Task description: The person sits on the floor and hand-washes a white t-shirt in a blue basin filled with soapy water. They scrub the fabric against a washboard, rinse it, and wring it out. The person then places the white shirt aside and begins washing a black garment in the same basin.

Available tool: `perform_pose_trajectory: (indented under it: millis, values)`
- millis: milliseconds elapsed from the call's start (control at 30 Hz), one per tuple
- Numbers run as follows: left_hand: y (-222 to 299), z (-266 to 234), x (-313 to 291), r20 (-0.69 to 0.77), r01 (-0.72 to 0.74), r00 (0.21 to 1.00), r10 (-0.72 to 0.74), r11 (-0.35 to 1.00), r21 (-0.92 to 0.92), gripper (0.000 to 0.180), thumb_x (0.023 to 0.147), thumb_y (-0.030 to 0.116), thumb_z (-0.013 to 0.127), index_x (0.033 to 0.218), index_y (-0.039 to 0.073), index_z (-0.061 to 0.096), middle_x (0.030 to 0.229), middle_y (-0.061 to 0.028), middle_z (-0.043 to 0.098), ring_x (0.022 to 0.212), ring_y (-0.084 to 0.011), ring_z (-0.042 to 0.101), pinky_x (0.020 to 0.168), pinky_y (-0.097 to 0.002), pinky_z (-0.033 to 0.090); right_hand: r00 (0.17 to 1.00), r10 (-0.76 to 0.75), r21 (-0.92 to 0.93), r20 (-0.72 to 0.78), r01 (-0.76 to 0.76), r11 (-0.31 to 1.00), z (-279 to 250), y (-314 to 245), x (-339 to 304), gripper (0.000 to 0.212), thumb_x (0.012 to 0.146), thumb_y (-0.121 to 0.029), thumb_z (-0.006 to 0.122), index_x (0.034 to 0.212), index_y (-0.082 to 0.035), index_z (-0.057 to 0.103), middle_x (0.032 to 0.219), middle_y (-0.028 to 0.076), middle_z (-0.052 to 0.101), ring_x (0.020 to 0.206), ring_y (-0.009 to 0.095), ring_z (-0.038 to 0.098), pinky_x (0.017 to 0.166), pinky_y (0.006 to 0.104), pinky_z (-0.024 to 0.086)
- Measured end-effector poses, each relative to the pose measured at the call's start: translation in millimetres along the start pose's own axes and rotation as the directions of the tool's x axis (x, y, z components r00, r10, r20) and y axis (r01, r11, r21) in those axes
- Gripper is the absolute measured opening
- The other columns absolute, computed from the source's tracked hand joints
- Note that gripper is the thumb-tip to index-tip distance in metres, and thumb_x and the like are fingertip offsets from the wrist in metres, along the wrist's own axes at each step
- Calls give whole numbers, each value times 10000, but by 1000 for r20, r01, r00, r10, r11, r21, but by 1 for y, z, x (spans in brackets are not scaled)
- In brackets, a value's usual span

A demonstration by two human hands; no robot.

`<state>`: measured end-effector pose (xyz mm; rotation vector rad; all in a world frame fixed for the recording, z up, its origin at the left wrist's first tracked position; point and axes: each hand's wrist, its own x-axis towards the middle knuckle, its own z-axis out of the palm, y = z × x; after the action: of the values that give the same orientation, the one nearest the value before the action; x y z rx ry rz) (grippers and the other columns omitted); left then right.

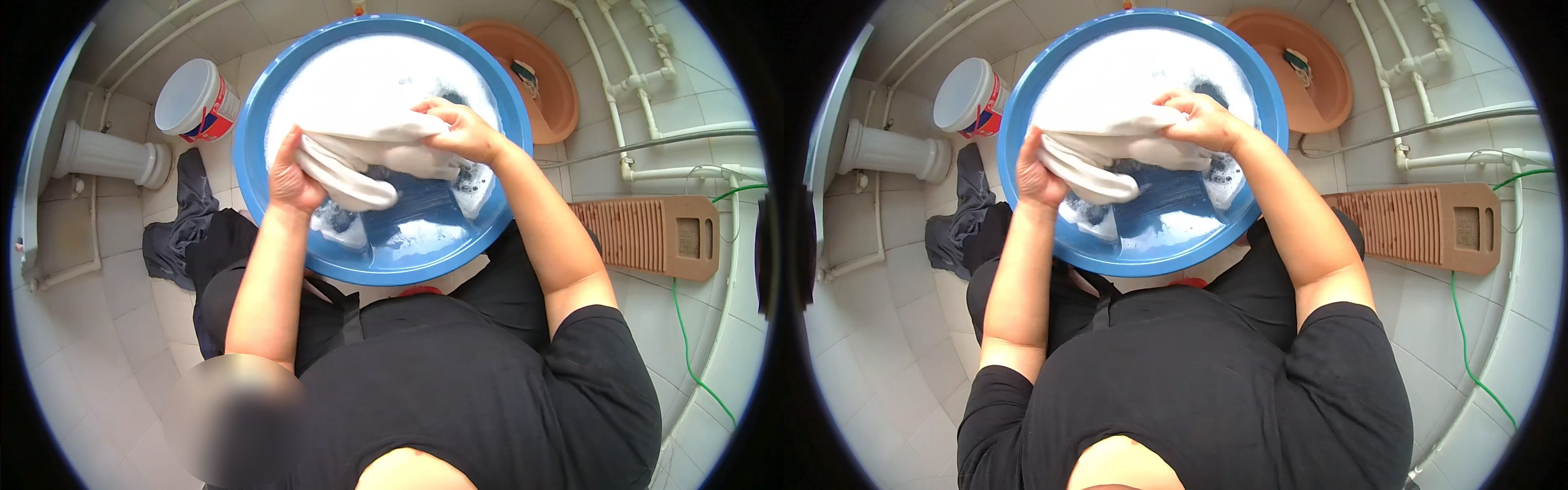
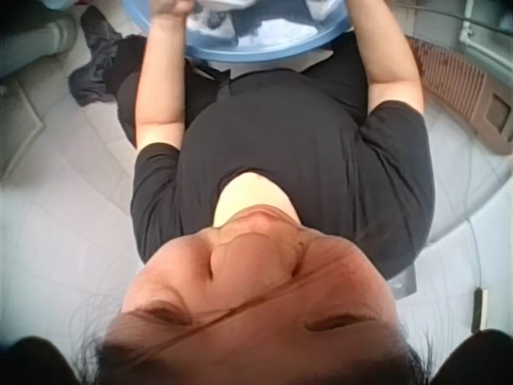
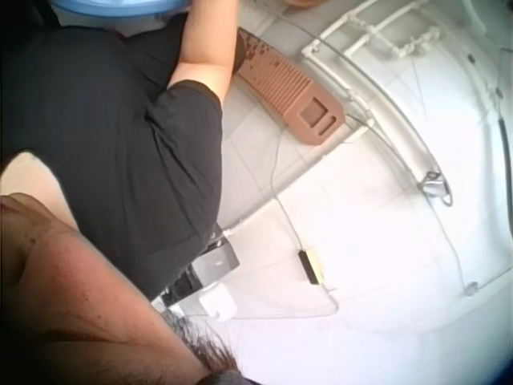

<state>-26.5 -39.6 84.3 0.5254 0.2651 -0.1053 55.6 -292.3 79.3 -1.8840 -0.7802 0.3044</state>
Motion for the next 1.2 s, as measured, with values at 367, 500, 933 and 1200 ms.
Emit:
perform_pose_trajectory:
  millis: [367,500,933,1200]
  values:
    - [-62,-44,28,-50,240,968,-244,968,-70,348,927,342,375,1090,68,516,1000,-76,567,907,-203,541,799,-336,450,920,-312,-295,-238,237,926,125,-64,5,283,677,-314,671,706,-51,570,780,123,580,702,306,584,609,363,485]
    - [-68,6,11,-283,46,958,-36,999,27,362,906,397,403,988,68,530,908,-78,578,862,-202,556,752,-333,457,869,88,-71,-488,-140,988,116,-28,31,327,773,-354,568,608,-72,593,646,137,585,598,316,574,556,383,466]
    - [-70,-5,3,-346,94,935,-82,995,19,255,874,268,474,878,29,564,838,-76,574,781,-210,554,692,-326,467,842,14,-111,-539,-87,990,131,-45,13,269,773,-230,572,594,-40,508,619,164,525,526,312,501,514,342,420]
    - [-62,21,4,-248,252,938,-241,968,10,404,909,363,423,1115,18,465,1060,-126,559,936,-256,567,809,-388,470,738,555,589,-385,-267,763,97,-15,36,297,831,-290,589,714,-20,552,663,26,538,635,99,468,581,276,399]
